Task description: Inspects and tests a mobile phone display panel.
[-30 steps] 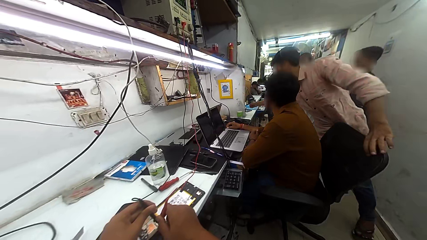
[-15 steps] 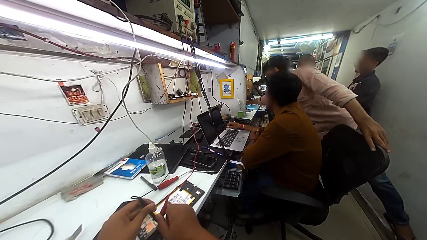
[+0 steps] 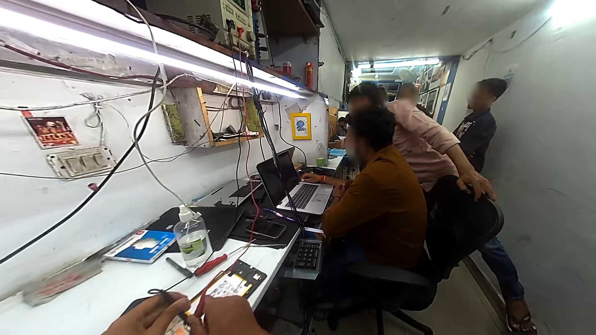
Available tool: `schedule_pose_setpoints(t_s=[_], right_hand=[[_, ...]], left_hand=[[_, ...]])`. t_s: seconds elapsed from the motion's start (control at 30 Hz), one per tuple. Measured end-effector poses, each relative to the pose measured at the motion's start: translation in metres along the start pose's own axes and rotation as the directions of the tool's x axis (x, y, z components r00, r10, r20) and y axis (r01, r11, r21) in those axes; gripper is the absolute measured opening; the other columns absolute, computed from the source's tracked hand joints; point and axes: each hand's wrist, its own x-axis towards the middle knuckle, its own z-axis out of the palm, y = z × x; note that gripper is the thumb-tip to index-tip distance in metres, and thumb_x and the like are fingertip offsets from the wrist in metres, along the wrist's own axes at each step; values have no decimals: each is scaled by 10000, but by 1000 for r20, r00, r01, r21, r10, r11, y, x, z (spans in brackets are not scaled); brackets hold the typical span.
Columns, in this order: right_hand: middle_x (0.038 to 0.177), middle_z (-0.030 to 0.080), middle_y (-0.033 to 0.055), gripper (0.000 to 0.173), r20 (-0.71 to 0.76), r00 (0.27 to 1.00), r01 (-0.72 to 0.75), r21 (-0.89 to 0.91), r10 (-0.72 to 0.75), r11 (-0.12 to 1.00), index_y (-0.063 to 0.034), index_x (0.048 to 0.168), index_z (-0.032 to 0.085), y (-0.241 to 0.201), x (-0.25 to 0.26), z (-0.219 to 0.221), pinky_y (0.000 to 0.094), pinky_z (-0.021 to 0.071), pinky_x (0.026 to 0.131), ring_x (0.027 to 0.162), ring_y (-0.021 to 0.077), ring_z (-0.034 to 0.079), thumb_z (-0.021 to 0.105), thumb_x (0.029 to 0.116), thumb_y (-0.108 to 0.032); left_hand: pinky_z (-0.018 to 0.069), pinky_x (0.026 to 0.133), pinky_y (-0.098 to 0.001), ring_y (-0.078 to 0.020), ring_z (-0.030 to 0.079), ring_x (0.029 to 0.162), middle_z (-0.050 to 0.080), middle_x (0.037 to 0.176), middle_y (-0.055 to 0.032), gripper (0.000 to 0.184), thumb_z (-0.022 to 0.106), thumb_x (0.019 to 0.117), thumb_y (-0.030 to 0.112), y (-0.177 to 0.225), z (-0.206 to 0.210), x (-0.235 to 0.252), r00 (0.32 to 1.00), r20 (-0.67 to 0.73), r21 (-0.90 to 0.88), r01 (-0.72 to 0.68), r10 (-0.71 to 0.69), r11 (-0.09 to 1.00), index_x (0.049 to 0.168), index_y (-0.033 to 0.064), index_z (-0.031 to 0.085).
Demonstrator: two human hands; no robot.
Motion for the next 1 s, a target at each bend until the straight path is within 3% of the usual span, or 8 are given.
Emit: schedule_pose_setpoints(t_s=[0.3,0.47,0.63,1.0], right_hand=[[715,653,78,311,-48,999,8,-5,-8,1000,-51,954,682,-2,-1,3,457,527,584,661,235,666,516,1047,-298],[713,648,75,314,-19,1000,4,23,-3,1000,-57,980,681,-1,-1,1,460,523,591,663,236,660,509,1048,-311],[725,657,84,319,-27,1000,9,26,-8,1000,-48,967,678,0,-1,1,472,531,608,677,245,670,519,1045,-313],[713,646,84,319,-21,1000,8,27,-7,1000,-45,954,673,0,0,0,463,521,601,666,247,660,516,1045,-307]], left_hand=[[586,842,-380,-147,719,850,753,953,-123,310,640,1014,251,-1,-2,1,998,19,-21,-53,54,998,1110,-39,690],[584,817,-367,-132,714,837,758,935,-96,288,660,1001,256,3,-3,-2,1000,3,-8,-10,10,1000,1111,-5,704],[579,824,-417,-161,717,840,760,950,-102,295,653,1000,274,4,-4,-2,1000,5,21,16,-16,1000,1125,12,707],[582,805,-372,-130,715,821,761,925,-86,283,659,1000,261,5,-3,-2,1000,-2,-6,23,-23,1000,1113,5,704]])
